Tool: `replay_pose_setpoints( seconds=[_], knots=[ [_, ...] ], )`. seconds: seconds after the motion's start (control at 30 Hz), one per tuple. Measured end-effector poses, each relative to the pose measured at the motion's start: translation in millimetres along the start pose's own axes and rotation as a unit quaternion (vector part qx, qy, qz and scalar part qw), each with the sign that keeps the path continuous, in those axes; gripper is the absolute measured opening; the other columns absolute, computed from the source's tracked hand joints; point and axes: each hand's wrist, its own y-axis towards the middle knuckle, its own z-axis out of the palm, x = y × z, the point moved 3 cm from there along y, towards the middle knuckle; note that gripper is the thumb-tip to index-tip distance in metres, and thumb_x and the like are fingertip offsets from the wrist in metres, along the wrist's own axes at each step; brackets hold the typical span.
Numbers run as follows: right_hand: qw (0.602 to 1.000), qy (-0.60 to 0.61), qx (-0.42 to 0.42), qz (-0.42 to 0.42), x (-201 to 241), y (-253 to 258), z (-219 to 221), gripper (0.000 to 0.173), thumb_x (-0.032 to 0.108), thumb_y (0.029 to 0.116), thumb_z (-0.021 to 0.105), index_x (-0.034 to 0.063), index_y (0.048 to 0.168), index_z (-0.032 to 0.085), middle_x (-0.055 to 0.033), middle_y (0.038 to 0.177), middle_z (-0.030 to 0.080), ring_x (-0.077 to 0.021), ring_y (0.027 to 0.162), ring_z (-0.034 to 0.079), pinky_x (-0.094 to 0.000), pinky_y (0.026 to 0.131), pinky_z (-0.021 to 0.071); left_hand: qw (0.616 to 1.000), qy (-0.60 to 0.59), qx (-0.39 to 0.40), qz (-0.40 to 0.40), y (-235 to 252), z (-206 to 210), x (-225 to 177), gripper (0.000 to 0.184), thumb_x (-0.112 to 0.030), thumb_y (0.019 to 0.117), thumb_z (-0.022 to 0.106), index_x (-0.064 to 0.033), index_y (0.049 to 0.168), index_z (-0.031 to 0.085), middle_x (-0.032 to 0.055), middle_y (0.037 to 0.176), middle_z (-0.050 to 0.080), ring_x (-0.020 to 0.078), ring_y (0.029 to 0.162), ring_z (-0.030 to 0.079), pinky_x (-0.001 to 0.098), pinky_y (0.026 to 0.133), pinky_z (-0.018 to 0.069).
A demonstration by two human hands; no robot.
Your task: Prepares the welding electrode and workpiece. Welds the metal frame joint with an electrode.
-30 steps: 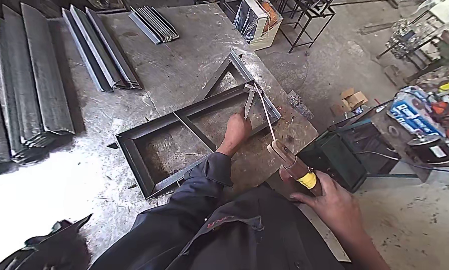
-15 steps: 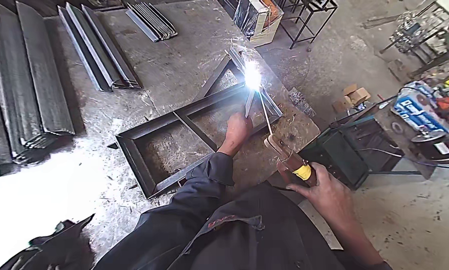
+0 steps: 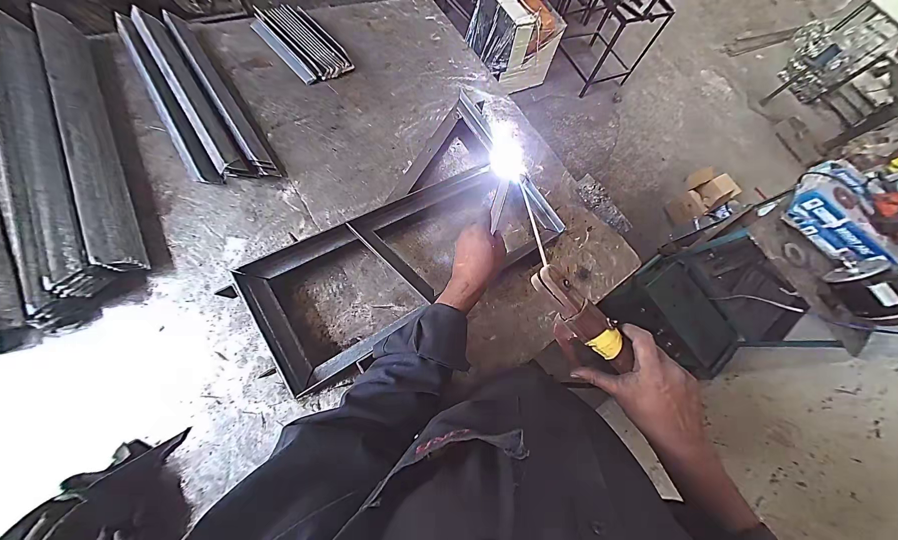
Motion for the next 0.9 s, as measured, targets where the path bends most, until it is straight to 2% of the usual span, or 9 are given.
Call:
replay_pose_setpoints(
  seconds=[0.07,0.17,0.27,0.47,0.6,0.67,0.73,0.8,0.9],
  knots=[
    [1.000,0.005,-0.005,0.002,1,0,0,0.100,0.084,0.0653,0.068,0.0001,0.119,0.066,-0.0186,0.088,0.074,-0.0364,0.070,0.072,-0.0521,0.054,0.0561,1.000,0.004,0.001,-0.004,1,1,1,0.028,-0.016,0.1051,0.054,-0.0018,0.129,0.061,0.0258,0.102,0.070,0.0434,0.095,0.070,0.0619,0.080,0.0559],
    [1.000,0.002,-0.007,0.008,1,0,2,0.100,0.084,0.0638,0.068,0.0007,0.119,0.066,-0.0182,0.088,0.074,-0.0359,0.070,0.073,-0.0521,0.054,0.0564,0.999,0.021,0.017,-0.027,16,4,3,0.034,-0.016,0.1046,0.052,-0.0045,0.135,0.060,0.0227,0.108,0.072,0.0398,0.102,0.071,0.0592,0.089,0.0553],
    [1.000,0.006,-0.010,0.011,3,0,2,0.101,0.085,0.0641,0.067,0.0005,0.119,0.066,-0.0179,0.089,0.074,-0.0356,0.069,0.073,-0.0521,0.053,0.0561,1.000,0.009,0.000,-0.009,9,5,4,0.030,-0.016,0.1047,0.054,-0.0027,0.131,0.060,0.0249,0.102,0.070,0.0426,0.095,0.070,0.0615,0.080,0.0565],
    [0.999,0.020,-0.008,0.025,4,0,2,0.101,0.083,0.0618,0.070,0.0008,0.121,0.066,-0.0181,0.089,0.075,-0.0364,0.071,0.073,-0.0531,0.054,0.0562,1.000,0.004,-0.009,-0.004,4,7,8,0.029,-0.017,0.1032,0.055,-0.0055,0.129,0.060,0.0241,0.095,0.069,0.0424,0.085,0.070,0.0616,0.071,0.0566],
    [0.999,0.029,0.000,0.035,5,0,2,0.099,0.081,0.0606,0.072,0.0029,0.121,0.066,-0.0171,0.090,0.075,-0.0355,0.072,0.073,-0.0530,0.054,0.0562,1.000,0.018,-0.007,-0.023,13,8,7,0.033,-0.019,0.1043,0.055,-0.0035,0.132,0.062,0.0239,0.101,0.071,0.0412,0.094,0.071,0.0608,0.081,0.0563],
    [0.999,0.028,0.003,0.039,5,0,2,0.098,0.082,0.0612,0.072,0.0038,0.121,0.065,-0.0169,0.087,0.074,-0.0363,0.069,0.072,-0.0535,0.052,0.0551,0.999,0.020,-0.007,-0.038,14,8,6,0.028,-0.022,0.1047,0.054,-0.0005,0.119,0.066,0.0242,0.096,0.070,0.0411,0.092,0.071,0.0604,0.080,0.0560],
    [0.999,0.025,0.011,0.046,6,0,2,0.100,0.083,0.0609,0.071,0.0046,0.122,0.065,-0.0165,0.083,0.073,-0.0367,0.067,0.072,-0.0542,0.051,0.0544,0.999,0.016,0.004,-0.036,13,6,4,0.029,-0.021,0.1054,0.053,-0.0032,0.126,0.064,0.0235,0.100,0.070,0.0403,0.096,0.070,0.0596,0.083,0.0556],
    [0.998,0.029,0.015,0.053,7,0,1,0.099,0.083,0.0607,0.071,0.0048,0.122,0.065,-0.0165,0.082,0.073,-0.0370,0.066,0.071,-0.0550,0.051,0.0538,1.000,0.000,-0.007,-0.011,8,5,4,0.029,-0.019,0.1048,0.055,-0.0021,0.127,0.062,0.0255,0.099,0.070,0.0431,0.093,0.070,0.0614,0.079,0.0553],
    [0.998,0.034,0.017,0.051,6,0,3,0.099,0.082,0.0606,0.072,0.0051,0.122,0.065,-0.0167,0.085,0.074,-0.0369,0.068,0.072,-0.0548,0.052,0.0548,1.000,-0.008,-0.012,-0.011,4,8,9,0.028,-0.020,0.1033,0.057,-0.0046,0.127,0.061,0.0237,0.093,0.069,0.0415,0.084,0.070,0.0610,0.072,0.0563]
  ],
)
